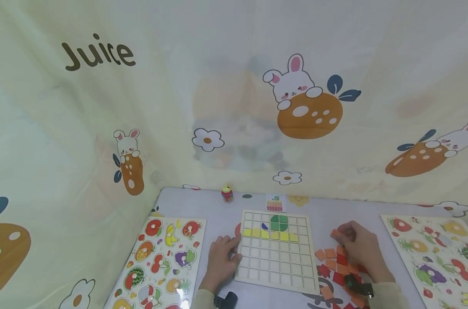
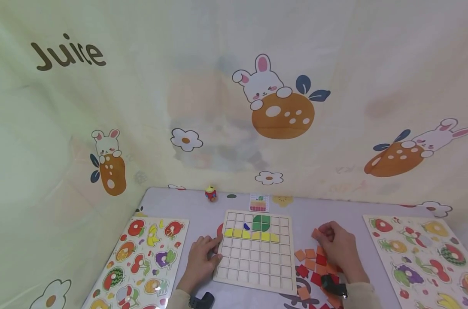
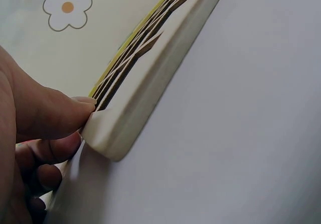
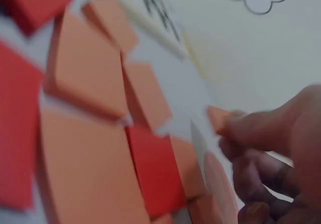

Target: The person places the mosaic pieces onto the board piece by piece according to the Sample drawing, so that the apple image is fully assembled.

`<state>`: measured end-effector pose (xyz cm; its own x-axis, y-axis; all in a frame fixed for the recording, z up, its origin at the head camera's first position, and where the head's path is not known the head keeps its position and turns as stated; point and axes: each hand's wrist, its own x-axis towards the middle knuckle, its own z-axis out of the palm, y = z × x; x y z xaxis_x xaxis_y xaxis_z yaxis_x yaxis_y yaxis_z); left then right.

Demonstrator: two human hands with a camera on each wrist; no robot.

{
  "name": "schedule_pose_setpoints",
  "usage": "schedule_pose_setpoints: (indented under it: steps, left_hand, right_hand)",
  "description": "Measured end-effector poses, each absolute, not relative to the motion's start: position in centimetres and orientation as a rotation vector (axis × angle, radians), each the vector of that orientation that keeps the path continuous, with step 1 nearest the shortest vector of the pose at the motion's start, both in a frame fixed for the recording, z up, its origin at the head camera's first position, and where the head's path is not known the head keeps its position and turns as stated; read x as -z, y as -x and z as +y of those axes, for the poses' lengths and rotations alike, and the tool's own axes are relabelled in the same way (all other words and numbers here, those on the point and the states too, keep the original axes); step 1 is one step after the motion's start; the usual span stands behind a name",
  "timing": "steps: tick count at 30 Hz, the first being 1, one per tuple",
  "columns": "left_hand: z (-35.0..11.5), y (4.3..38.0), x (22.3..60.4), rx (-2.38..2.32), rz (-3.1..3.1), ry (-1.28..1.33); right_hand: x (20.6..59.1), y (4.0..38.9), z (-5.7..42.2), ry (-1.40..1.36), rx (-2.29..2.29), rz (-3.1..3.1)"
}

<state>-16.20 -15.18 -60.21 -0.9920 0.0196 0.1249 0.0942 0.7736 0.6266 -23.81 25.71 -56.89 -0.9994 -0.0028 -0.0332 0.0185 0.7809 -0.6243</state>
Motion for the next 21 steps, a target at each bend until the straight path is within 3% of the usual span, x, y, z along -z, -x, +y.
schedule_pose_setpoints:
  steps: [13,21]
  left_hand:
    - [-15.0,16.1,59.6,1.027,-2.832,0.101]
    - [-15.1,16.2,59.9,1.021,-2.847,0.090]
  right_hand:
    - [56.4,21.7,21.9,0.057,1.594,2.796]
    - [56.3,21.2,19.2,-0.099,1.544,2.679]
